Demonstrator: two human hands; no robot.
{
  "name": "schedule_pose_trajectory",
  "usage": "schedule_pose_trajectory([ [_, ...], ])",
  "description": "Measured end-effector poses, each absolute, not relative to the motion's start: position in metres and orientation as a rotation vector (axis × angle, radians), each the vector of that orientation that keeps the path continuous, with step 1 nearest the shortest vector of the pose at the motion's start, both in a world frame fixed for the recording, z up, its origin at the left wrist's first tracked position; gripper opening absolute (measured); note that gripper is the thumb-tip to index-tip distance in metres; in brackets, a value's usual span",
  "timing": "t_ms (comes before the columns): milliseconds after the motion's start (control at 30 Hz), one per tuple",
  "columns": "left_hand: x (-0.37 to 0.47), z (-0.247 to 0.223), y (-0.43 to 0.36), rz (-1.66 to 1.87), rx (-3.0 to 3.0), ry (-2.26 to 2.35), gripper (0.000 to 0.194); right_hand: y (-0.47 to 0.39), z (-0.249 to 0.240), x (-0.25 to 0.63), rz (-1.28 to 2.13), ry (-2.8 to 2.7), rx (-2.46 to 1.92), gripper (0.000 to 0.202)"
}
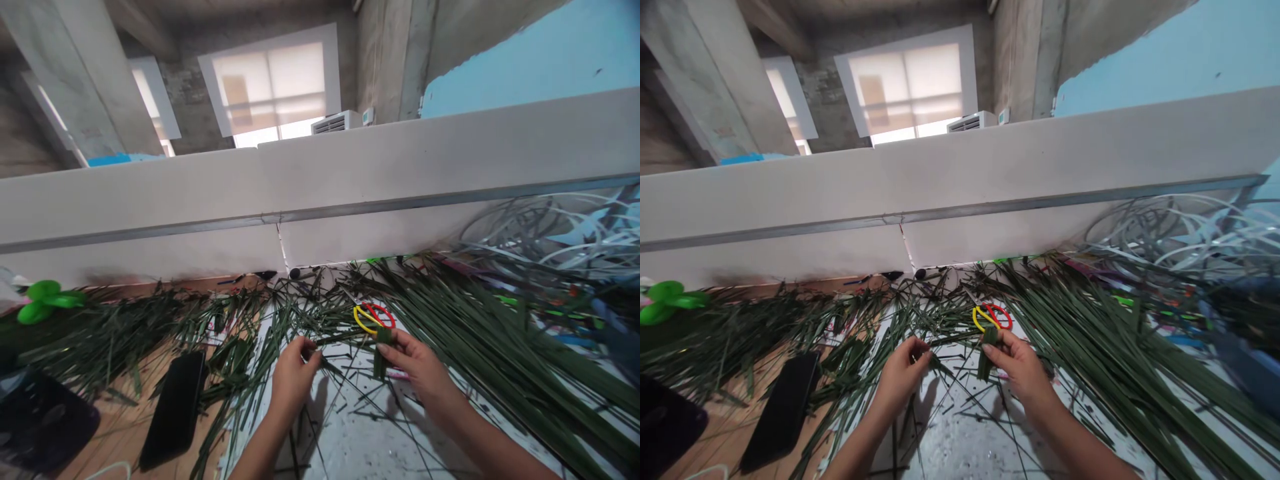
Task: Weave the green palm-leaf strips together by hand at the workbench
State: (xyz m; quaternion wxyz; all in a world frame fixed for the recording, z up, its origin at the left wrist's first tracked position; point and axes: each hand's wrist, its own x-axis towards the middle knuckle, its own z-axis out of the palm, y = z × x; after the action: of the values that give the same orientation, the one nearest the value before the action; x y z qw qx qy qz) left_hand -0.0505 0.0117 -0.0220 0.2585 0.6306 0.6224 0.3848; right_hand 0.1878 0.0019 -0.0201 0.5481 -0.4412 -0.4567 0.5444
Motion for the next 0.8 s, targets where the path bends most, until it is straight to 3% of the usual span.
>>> schedule_pose_trajectory([
  [233, -0.057, -0.031, 0.011, 0.822, 1.865, 1.855, 0.049, -0.003, -0.04, 0.171, 1.445, -1.238, -0.992, 0.038],
  [533, -0.053, -0.038, 0.01, 0.819, 1.96, 1.848, 0.055, -0.008, -0.046, 0.137, 1.694, -1.375, -1.014, 0.043],
  [800, -0.055, -0.041, 0.012, 0.921, 1.865, 1.753, 0.047, 0.005, -0.049, 0.125, 1.589, -1.421, -1.113, 0.036],
])
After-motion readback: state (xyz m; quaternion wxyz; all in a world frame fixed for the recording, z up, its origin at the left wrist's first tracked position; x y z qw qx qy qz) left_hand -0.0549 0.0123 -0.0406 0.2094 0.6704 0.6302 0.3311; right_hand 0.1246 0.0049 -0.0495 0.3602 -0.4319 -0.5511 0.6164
